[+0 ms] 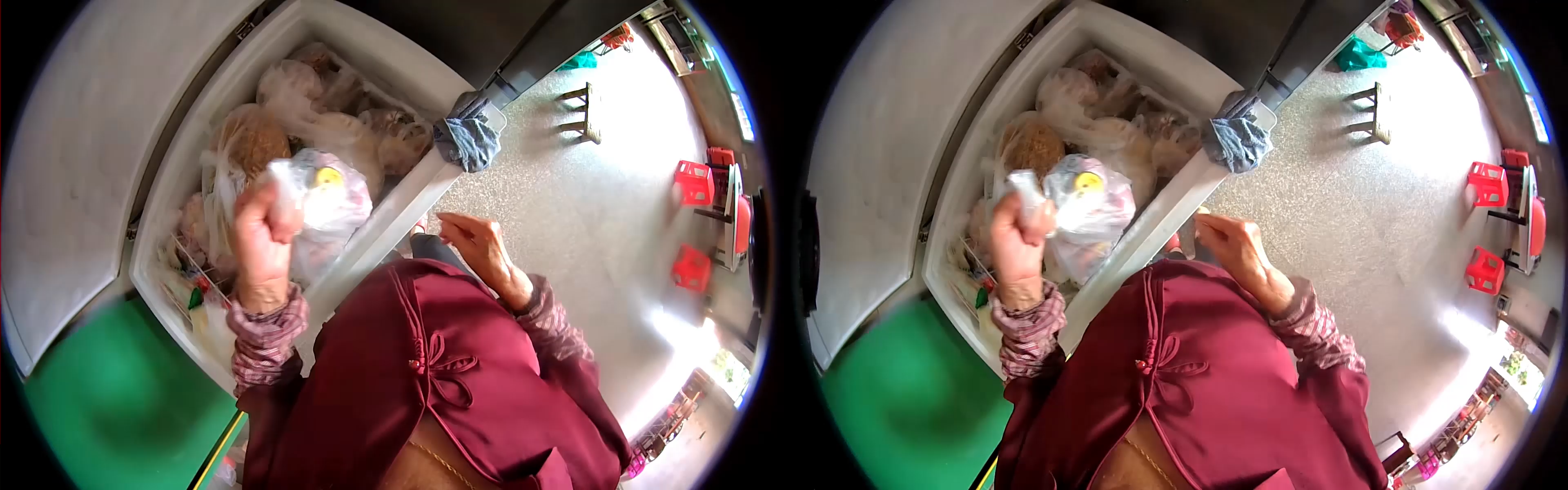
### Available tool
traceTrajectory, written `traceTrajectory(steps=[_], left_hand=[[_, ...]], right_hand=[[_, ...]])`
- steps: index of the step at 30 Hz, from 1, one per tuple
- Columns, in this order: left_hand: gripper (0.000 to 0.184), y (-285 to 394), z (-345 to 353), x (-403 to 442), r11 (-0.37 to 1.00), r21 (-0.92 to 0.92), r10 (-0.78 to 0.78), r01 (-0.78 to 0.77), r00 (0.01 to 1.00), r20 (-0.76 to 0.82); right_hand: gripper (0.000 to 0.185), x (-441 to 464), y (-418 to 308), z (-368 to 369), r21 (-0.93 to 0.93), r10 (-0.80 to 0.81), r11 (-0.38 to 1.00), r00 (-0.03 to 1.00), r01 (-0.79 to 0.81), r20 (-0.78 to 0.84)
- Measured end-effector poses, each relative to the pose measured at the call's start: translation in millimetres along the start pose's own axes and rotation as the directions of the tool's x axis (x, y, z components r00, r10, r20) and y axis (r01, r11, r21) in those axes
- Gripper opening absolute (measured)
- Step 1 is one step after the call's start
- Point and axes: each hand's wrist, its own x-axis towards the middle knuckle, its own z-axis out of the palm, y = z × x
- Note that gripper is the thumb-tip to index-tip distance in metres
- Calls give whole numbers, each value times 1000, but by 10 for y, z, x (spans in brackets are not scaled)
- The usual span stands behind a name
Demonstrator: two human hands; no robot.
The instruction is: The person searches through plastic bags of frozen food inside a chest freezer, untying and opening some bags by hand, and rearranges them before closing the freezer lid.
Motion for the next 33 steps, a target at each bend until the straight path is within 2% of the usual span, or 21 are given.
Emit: traceTrajectory(steps=[1,3,4,5,6,8,9,11,17,18,23,25,26,27,29,32,33], left_hand=[[40,193,127,57,997,75,39,-34,998,-58],[41,437,87,225,996,-17,87,-86,994,67],[39,551,203,296,993,-7,117,-117,987,111],[37,674,336,357,989,-1,144,-145,978,153],[40,755,457,437,985,14,173,-175,981,84],[37,883,579,633,981,-84,184,-177,980,81],[36,890,664,720,974,-109,203,-196,978,51],[37,814,781,836,966,-142,232,-218,969,88],[37,639,791,1051,955,-241,171,-171,985,-23],[37,626,811,1078,954,-248,165,-168,986,-31],[34,670,1008,1195,953,-206,199,-224,970,-137],[33,685,1069,1274,948,-214,193,-235,961,-200],[32,651,1032,1327,947,-224,191,-229,965,-178],[31,586,973,1384,947,-232,190,-222,970,-153],[29,503,908,1498,950,-234,184,-209,975,-124],[24,446,796,1626,957,-207,186,-205,977,-105],[23,419,756,1697,959,-196,186,-203,977,-101]], right_hand=[[21,-61,154,-14,84,106,991,994,-104,-21],[23,-139,357,-67,210,223,955,974,-209,-46],[24,-143,405,-86,273,281,927,958,-257,-53],[24,-126,414,-107,280,287,923,956,-262,-51],[25,-95,412,-140,285,293,920,955,-268,-47],[26,-15,433,-164,267,307,922,950,-280,-61],[28,52,428,-177,295,309,912,950,-286,-35],[31,188,395,-199,349,313,888,950,-297,13],[41,988,171,87,526,169,836,985,-155,22],[39,1150,166,192,569,222,801,975,-185,5],[57,1577,433,599,623,356,668,910,-407,213],[61,1547,333,662,647,437,536,834,-542,336],[63,1549,306,769,763,373,321,815,-561,443],[71,1583,393,924,775,361,226,790,-591,496],[70,1689,563,1055,750,102,44,750,-659,653],[58,1873,907,1283,754,-43,-18,754,-657,656],[55,1930,1105,1358,812,-51,202,822,-547,567]])
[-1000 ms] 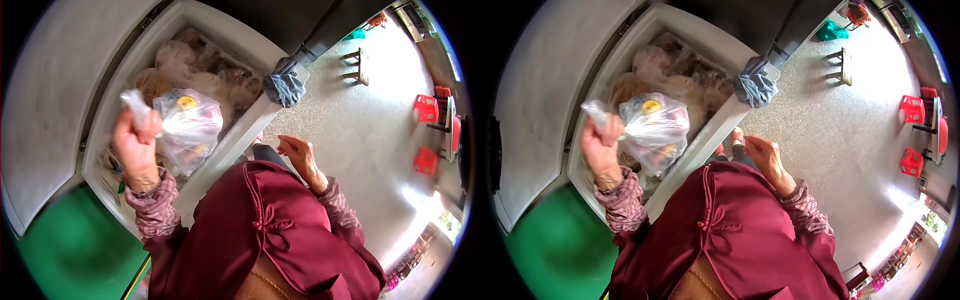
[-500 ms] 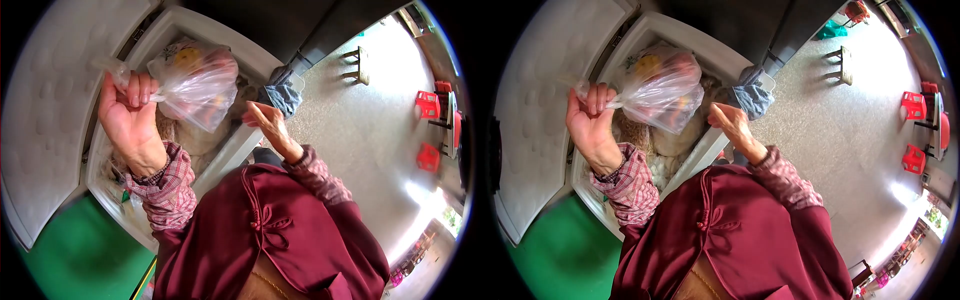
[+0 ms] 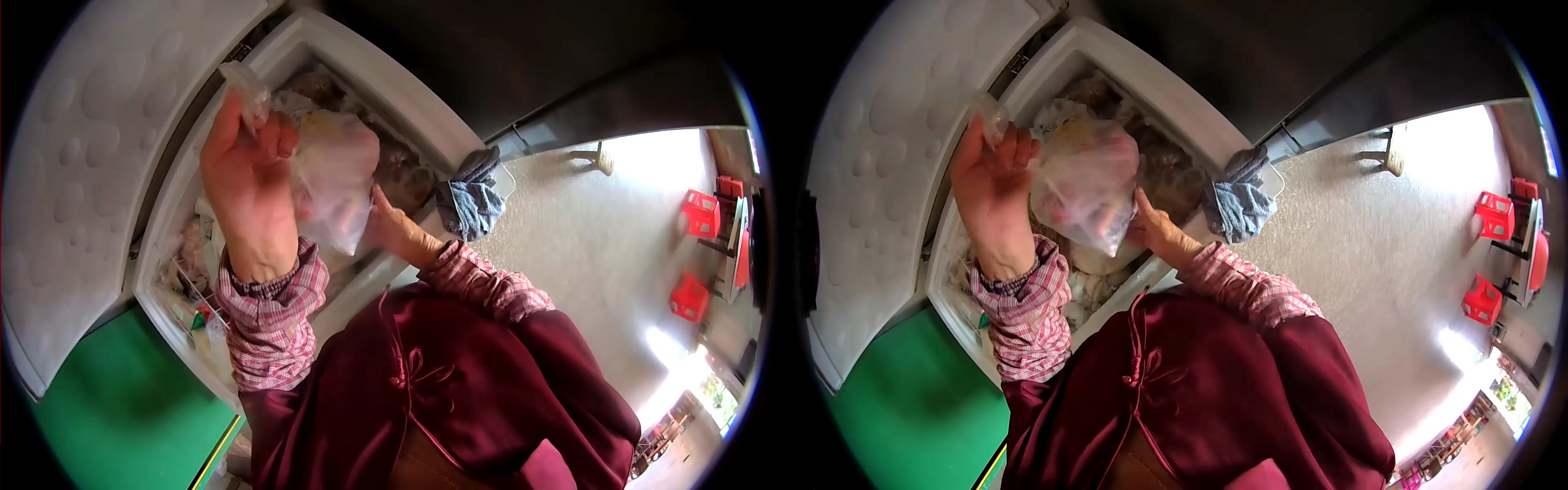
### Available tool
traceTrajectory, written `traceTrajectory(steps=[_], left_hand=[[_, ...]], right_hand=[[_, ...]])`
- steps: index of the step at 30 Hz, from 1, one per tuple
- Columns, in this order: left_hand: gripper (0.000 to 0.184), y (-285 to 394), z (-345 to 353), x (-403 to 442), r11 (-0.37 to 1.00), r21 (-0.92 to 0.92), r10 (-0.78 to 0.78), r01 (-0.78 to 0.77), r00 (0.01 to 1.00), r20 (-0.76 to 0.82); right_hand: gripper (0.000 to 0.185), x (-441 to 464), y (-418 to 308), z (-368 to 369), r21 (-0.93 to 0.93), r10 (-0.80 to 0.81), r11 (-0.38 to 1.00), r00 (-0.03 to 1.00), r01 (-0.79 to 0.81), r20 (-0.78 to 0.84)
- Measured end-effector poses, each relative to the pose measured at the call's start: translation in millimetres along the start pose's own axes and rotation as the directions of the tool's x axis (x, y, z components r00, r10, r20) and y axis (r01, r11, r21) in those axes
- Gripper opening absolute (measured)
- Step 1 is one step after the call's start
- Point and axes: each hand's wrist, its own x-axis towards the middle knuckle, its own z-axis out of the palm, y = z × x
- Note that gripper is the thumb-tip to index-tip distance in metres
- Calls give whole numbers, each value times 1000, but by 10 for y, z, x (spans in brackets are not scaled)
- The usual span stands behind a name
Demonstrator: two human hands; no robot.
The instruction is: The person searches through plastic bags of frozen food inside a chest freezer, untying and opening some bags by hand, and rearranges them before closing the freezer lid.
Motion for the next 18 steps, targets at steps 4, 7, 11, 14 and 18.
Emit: traceTrajectory(steps=[4,7,11,14,18], left_hand=[[22,-94,-87,300,1000,-9,-3,3,1000,-9],[20,-304,-244,455,970,200,137,-135,991,5],[13,-606,-369,506,955,251,204,-161,966,-156],[16,-785,-1061,763,602,736,391,-310,918,67],[18,-814,-1361,488,95,945,370,-313,892,258]], right_hand=[[46,52,-455,-160,-694,-309,671,949,260,57],[36,189,-893,-59,-988,-575,95,817,118,42],[38,735,-936,-475,-990,-774,137,621,-22,-121],[36,538,-937,-191,-980,-714,180,675,-81,-187],[32,602,-666,-361,-997,-767,53,642,63,0]])
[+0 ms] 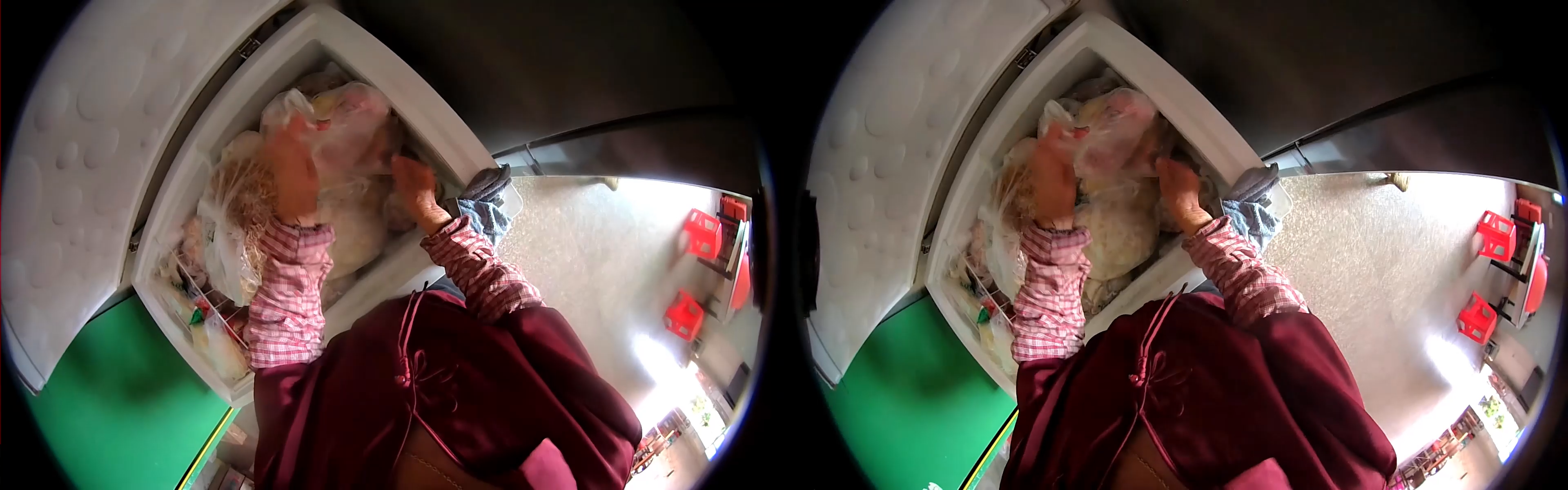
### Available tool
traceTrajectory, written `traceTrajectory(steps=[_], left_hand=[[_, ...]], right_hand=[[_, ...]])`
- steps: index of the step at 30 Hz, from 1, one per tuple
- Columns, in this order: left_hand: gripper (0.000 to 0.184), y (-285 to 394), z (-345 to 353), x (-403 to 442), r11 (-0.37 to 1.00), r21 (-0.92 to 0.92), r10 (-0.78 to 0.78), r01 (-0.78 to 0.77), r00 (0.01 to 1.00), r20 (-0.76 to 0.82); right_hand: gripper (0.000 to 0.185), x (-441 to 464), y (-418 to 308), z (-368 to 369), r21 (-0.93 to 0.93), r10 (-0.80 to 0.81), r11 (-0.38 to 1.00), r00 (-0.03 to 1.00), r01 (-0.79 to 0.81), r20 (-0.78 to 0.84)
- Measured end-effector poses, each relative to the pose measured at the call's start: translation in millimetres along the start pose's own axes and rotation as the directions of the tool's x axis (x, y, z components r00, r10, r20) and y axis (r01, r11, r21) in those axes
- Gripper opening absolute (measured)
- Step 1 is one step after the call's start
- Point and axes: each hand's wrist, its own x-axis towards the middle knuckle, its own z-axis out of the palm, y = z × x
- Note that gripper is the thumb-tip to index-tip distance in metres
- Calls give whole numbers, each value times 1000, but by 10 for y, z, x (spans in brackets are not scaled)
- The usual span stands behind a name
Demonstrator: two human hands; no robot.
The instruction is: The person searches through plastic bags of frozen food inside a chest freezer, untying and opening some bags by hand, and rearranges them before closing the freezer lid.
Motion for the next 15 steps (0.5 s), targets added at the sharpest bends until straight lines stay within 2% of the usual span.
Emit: traceTrajectory(steps=[1,3,5,6,7,8,10,11,12,15], left_hand=[[19,274,34,-17,935,-237,-261,263,964,40],[21,250,100,-104,754,-463,-447,465,881,158],[23,-216,228,-288,764,-504,-361,403,914,185],[25,-172,240,-241,893,-376,-228,249,969,100],[27,-100,272,-191,971,-225,-75,81,997,36],[28,-57,306,-169,995,-59,83,-83,997,3],[33,-150,418,-99,967,142,212,-212,977,14],[36,-206,474,-41,931,239,275,-275,961,31],[37,-256,513,5,912,294,278,-285,958,65],[40,-395,603,132,868,401,261,-292,956,132]], right_hand=[[29,-35,136,86,114,32,993,999,-30,-16],[22,-77,280,172,268,106,958,994,-101,-3],[17,-50,231,105,274,187,941,980,-199,71],[14,-19,216,75,237,229,938,966,-251,117],[20,27,184,72,174,250,947,960,-270,125],[25,51,168,70,110,278,950,951,-293,132],[27,85,223,89,-257,161,959,975,-118,153],[24,98,254,99,-526,28,846,978,88,208],[21,92,345,135,-730,-79,623,951,281,298],[30,32,905,554,-604,18,774,947,191,321]])
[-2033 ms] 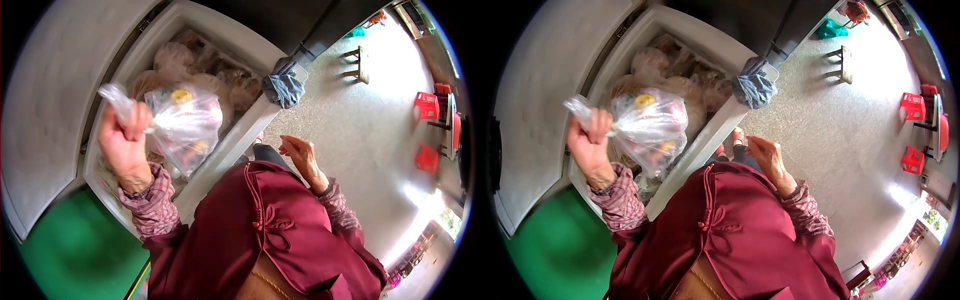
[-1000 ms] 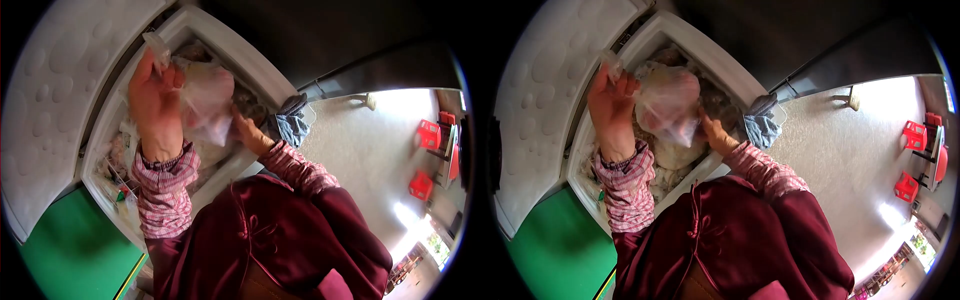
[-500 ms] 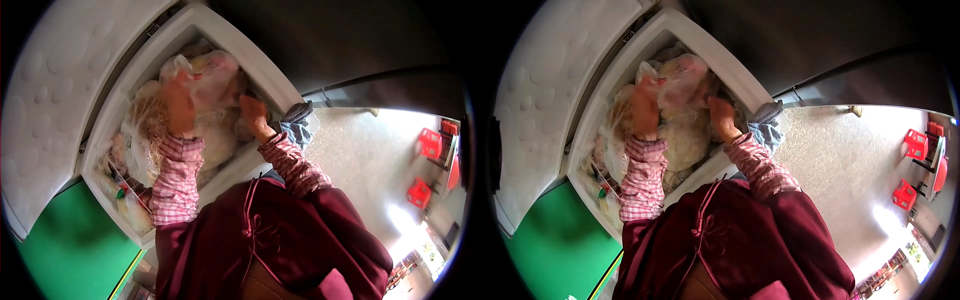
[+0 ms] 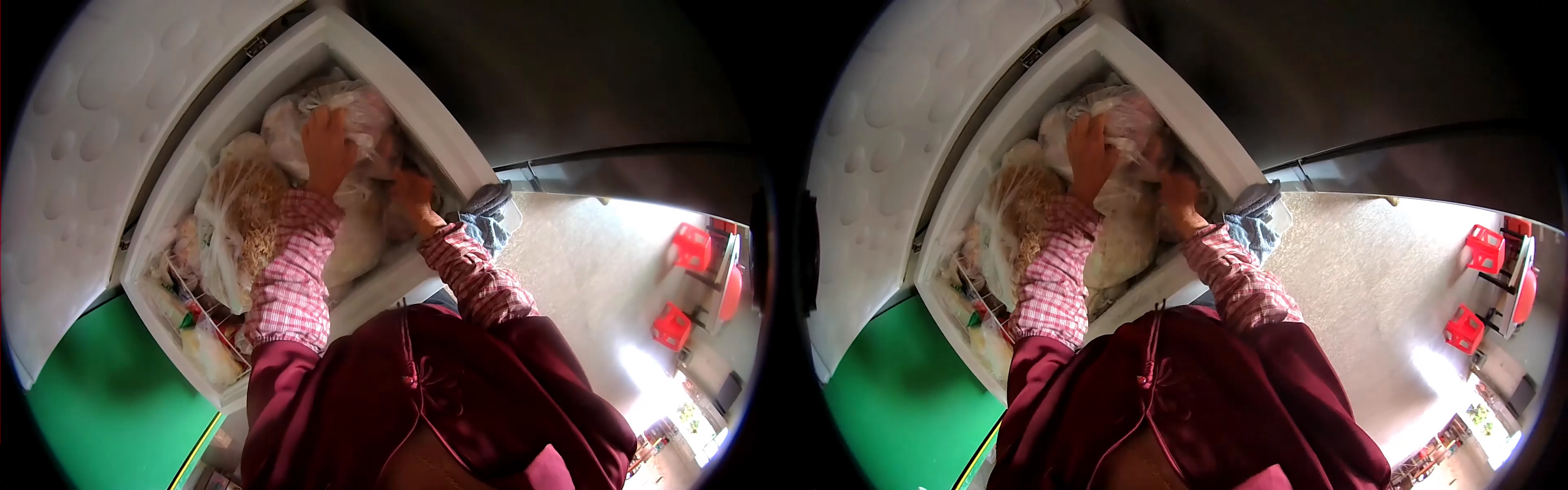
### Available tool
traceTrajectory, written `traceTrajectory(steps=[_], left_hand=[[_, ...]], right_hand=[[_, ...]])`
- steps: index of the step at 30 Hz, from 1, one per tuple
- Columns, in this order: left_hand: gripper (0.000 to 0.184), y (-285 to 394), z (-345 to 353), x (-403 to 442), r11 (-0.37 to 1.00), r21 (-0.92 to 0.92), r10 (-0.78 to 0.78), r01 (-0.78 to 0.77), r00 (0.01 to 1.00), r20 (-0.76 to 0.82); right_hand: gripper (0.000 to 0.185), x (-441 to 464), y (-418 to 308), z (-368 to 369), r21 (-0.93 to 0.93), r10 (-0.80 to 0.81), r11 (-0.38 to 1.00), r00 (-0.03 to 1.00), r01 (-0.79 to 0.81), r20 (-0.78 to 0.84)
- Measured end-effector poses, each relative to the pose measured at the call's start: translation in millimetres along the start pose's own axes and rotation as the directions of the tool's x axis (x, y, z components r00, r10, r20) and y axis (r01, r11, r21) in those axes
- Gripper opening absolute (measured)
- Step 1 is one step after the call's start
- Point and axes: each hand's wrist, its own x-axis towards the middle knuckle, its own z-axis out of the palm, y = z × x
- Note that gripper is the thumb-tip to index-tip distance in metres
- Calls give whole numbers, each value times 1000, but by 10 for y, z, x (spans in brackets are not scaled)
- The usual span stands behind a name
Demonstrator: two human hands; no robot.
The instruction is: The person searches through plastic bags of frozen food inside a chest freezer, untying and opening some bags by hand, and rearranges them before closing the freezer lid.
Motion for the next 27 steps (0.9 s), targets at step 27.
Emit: traceTrajectory(steps=[27], left_hand=[[63,199,1401,23,948,137,-301,286,948,103]], right_hand=[[28,-67,-254,-678,180,8,984,986,22,-166]])
